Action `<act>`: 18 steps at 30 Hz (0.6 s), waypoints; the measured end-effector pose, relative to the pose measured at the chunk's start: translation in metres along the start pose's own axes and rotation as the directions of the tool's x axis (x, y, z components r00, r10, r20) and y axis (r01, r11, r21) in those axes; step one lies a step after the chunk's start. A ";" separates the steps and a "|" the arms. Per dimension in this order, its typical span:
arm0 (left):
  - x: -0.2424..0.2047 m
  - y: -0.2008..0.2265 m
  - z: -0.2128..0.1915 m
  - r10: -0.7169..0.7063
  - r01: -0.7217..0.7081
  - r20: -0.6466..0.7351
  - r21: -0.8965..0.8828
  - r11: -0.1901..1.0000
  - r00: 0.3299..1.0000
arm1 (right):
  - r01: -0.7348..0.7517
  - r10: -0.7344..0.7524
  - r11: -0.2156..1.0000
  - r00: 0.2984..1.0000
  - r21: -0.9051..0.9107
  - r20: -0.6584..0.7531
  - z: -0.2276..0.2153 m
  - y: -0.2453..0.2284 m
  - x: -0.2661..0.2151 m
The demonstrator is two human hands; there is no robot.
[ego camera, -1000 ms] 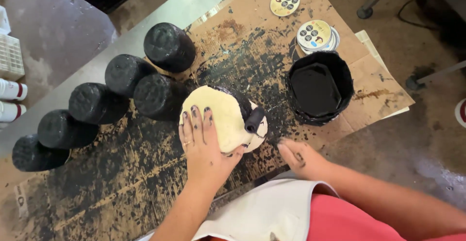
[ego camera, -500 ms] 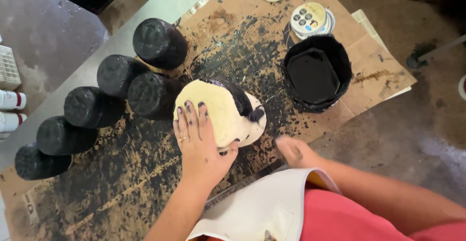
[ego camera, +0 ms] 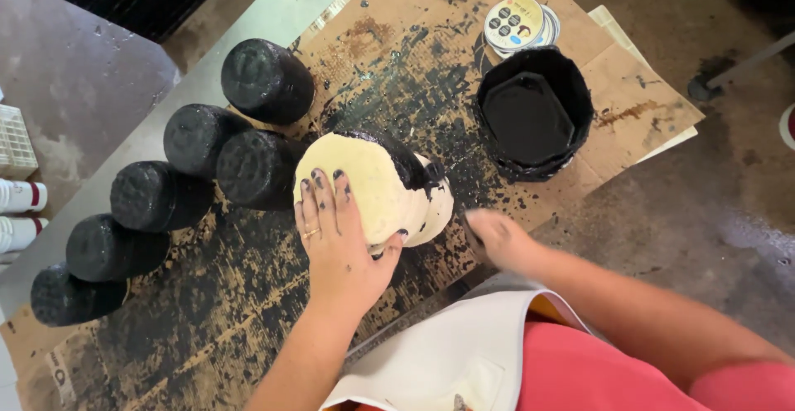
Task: Applying black wax to a cheese wheel using a brush and moving it to a storage crate
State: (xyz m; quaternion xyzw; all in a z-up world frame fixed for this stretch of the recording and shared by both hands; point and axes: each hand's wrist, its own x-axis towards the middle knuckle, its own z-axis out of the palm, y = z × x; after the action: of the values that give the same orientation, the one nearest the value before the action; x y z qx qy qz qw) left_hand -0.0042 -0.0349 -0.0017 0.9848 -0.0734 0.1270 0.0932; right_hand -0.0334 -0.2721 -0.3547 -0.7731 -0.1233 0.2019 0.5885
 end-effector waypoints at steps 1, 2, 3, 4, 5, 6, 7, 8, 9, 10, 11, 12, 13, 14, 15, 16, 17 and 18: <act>0.000 0.000 -0.004 0.002 -0.002 0.028 -0.016 1.000 1.000 | 0.022 -0.022 1.000 1.000 -0.003 -0.012 0.001 -0.001 0.024; 0.001 0.000 -0.008 0.005 -0.003 0.055 -0.031 1.000 0.998 | 0.043 -0.043 0.999 0.999 -0.006 -0.024 0.002 -0.001 0.048; 0.008 -0.002 -0.020 0.008 -0.006 0.049 -0.031 1.000 0.999 | 0.048 -0.049 0.999 0.998 -0.008 -0.027 0.007 0.005 0.048; 0.015 -0.004 -0.032 -0.021 0.031 0.177 -0.050 0.998 0.984 | 0.076 -0.077 0.997 0.996 -0.013 -0.039 0.011 0.012 0.048; 0.022 -0.007 -0.046 -0.044 0.067 0.310 -0.064 0.996 0.950 | 0.098 -0.099 0.995 0.994 -0.014 -0.052 0.019 0.018 0.046; 0.019 -0.030 -0.042 -0.039 0.062 0.311 -0.064 0.996 0.949 | 0.098 -0.098 0.995 0.994 -0.013 -0.057 0.024 0.032 0.024; 0.019 -0.054 -0.036 0.126 -0.101 0.191 -0.136 0.985 0.973 | 0.124 -0.125 0.992 0.990 -0.021 -0.073 0.026 0.047 0.005; 0.018 -0.077 -0.030 0.283 -0.268 0.059 -0.186 0.945 0.957 | 0.149 -0.151 0.988 0.985 -0.030 -0.087 0.028 0.062 -0.014; 0.019 -0.081 -0.025 0.282 -0.267 0.055 -0.188 0.945 0.958 | 0.150 -0.153 0.988 0.985 -0.034 -0.086 0.018 0.024 -0.018; 0.021 -0.086 -0.021 0.326 -0.310 0.068 -0.181 0.933 0.943 | 0.112 -0.126 0.984 0.988 -0.137 -0.093 0.009 -0.015 -0.023; 0.023 -0.090 -0.017 0.374 -0.356 0.082 -0.174 0.918 0.924 | 0.072 -0.099 0.969 0.989 -0.235 -0.107 0.003 -0.053 -0.028; 0.023 -0.088 -0.015 0.377 -0.359 0.081 -0.175 0.917 0.923 | 0.072 -0.100 0.969 0.989 -0.235 -0.110 -0.009 -0.097 -0.016; 0.023 -0.085 -0.011 0.382 -0.364 0.083 -0.172 0.915 0.920 | 0.124 -0.150 0.971 0.982 -0.207 -0.119 -0.021 -0.141 -0.005; 0.022 -0.082 -0.008 0.387 -0.369 0.085 -0.169 0.914 0.918 | 0.176 -0.200 0.968 0.971 -0.179 -0.128 -0.033 -0.184 0.006; 0.021 -0.080 -0.008 0.389 -0.372 0.081 -0.173 0.912 0.917 | 0.174 -0.200 0.967 0.971 -0.184 -0.131 -0.036 -0.198 0.015; 0.020 -0.079 -0.009 0.397 -0.381 0.083 -0.163 0.910 0.914 | 0.227 -0.262 0.950 0.953 -0.213 -0.152 -0.040 -0.212 0.023; 0.019 -0.078 -0.011 0.408 -0.393 0.089 -0.150 0.907 0.909 | 0.277 -0.322 0.931 0.931 -0.237 -0.174 -0.040 -0.227 0.033; 0.017 -0.076 -0.011 0.414 -0.398 0.090 -0.151 0.905 0.906 | 0.276 -0.321 0.932 0.930 -0.236 -0.181 -0.035 -0.213 0.019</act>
State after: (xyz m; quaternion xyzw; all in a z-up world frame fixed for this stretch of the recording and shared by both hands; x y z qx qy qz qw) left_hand 0.0225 0.0393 0.0009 0.9456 -0.2906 0.0791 0.1234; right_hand 0.0093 -0.2353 -0.1453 -0.8195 -0.1954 0.0104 0.5387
